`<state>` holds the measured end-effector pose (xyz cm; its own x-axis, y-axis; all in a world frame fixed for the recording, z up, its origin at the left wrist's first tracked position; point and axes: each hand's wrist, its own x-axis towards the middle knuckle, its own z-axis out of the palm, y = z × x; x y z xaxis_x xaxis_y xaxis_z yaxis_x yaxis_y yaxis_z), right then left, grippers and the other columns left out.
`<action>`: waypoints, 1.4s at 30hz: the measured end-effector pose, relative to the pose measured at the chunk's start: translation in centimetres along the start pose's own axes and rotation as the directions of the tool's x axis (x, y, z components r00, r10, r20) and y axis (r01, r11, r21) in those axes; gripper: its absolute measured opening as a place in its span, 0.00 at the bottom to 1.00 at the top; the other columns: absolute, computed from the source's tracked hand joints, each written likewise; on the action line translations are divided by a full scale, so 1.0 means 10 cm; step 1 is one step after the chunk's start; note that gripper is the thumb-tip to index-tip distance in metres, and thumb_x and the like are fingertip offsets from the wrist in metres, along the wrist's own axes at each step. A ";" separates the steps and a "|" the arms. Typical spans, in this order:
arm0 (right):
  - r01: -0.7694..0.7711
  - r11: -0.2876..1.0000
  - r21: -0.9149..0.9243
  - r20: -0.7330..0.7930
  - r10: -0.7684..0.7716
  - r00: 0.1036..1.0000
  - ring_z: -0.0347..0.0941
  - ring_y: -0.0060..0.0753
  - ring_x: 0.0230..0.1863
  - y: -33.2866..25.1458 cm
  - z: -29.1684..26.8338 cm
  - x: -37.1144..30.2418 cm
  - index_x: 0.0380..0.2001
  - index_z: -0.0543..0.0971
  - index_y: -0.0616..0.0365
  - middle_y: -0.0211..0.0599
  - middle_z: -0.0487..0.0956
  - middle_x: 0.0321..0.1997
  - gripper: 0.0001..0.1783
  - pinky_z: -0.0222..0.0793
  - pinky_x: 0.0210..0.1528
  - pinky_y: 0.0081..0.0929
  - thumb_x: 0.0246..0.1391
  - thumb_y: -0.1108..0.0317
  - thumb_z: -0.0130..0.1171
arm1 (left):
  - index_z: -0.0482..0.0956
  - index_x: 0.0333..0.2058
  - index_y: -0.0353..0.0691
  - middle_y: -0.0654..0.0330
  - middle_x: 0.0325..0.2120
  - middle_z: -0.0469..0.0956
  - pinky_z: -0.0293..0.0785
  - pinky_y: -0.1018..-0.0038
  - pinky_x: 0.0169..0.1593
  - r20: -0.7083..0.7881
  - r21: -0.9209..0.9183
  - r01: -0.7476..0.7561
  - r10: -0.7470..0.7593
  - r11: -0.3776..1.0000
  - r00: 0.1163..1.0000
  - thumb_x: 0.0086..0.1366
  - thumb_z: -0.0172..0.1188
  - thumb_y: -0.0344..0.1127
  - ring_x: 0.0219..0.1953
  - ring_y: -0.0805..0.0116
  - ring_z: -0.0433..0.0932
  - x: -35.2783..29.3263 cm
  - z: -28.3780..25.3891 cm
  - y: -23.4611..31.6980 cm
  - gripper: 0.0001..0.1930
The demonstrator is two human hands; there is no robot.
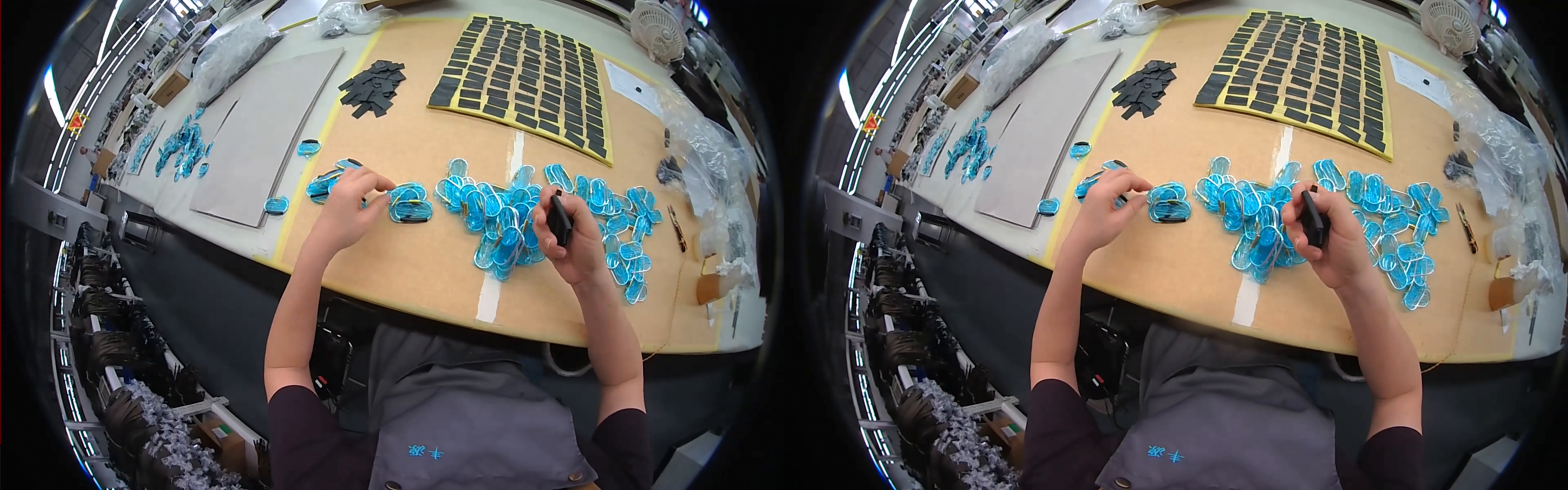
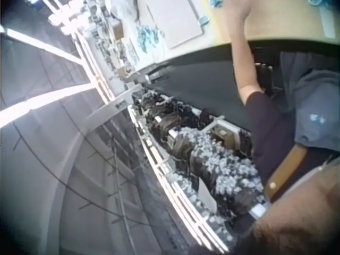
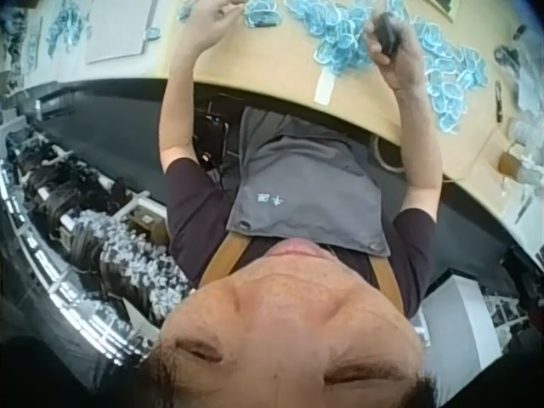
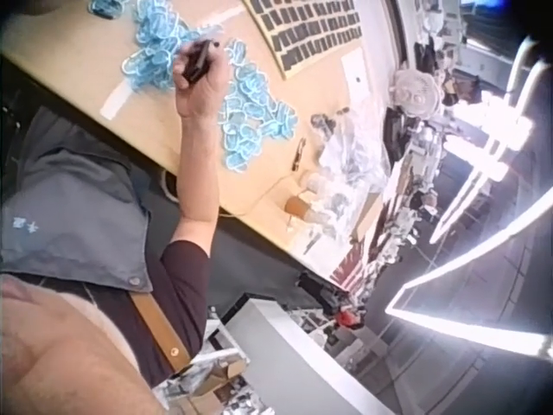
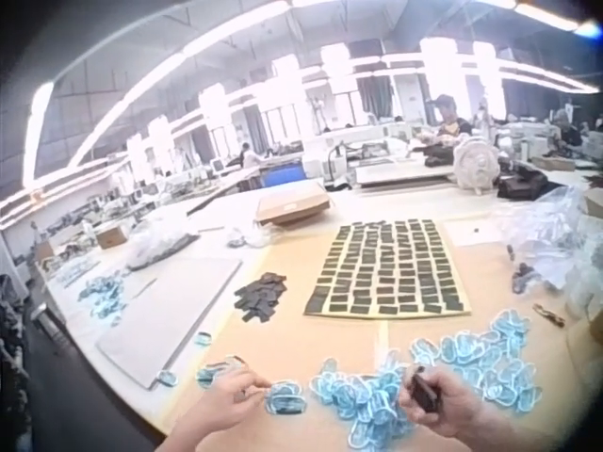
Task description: Assembling small leather parts by attaching black components to teal-colored leather pieces.
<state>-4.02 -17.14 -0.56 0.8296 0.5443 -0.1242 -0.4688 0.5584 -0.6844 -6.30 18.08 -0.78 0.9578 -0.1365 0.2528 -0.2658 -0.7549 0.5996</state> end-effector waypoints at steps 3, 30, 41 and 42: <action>-0.003 0.999 -0.045 -0.105 -0.002 0.995 0.70 0.18 0.22 -0.02 0.15 -0.01 0.35 0.70 0.56 0.34 0.74 0.29 0.07 0.57 0.14 0.11 0.61 0.67 0.44 | 0.80 0.38 0.37 0.58 0.35 0.74 0.70 0.69 0.48 0.111 0.068 -0.169 0.161 0.983 0.981 0.55 0.67 0.28 0.43 0.60 0.72 -0.04 0.16 0.12 0.11; 0.056 0.778 -0.625 -0.132 -0.176 0.975 0.61 0.07 0.23 0.36 0.16 -0.09 0.34 0.75 0.55 0.18 0.70 0.24 0.09 0.55 0.23 0.12 0.63 0.62 0.60 | 0.73 0.32 0.35 0.54 0.41 0.74 0.69 0.70 0.46 -0.064 -0.442 -0.202 0.193 0.874 0.979 0.62 0.59 0.26 0.44 0.63 0.74 0.03 0.95 1.04 0.04; 0.135 0.768 -0.626 -0.156 -0.293 0.943 0.61 0.09 0.21 0.16 0.19 -0.07 0.32 0.71 0.55 0.22 0.71 0.23 0.10 0.55 0.21 0.12 0.65 0.63 0.56 | 0.72 0.37 0.31 0.50 0.48 0.72 0.75 0.74 0.44 -0.036 -0.585 -0.206 0.228 0.785 0.973 0.66 0.54 0.24 0.40 0.68 0.78 0.24 1.12 1.21 0.03; 0.148 0.767 -0.624 -0.138 -0.295 0.946 0.61 0.09 0.21 0.16 0.20 -0.04 0.32 0.71 0.55 0.22 0.71 0.23 0.10 0.55 0.21 0.12 0.65 0.63 0.56 | 0.72 0.37 0.31 0.51 0.48 0.71 0.75 0.75 0.44 0.014 -0.648 -0.156 0.217 0.746 0.976 0.67 0.53 0.24 0.40 0.70 0.77 0.27 1.12 1.17 0.03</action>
<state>-5.72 -15.22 -0.14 0.9645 0.2638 -0.0148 -0.0477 0.1186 -0.9918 -5.66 1.70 -1.55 0.8789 -0.3058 0.3661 -0.4186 -0.1263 0.8994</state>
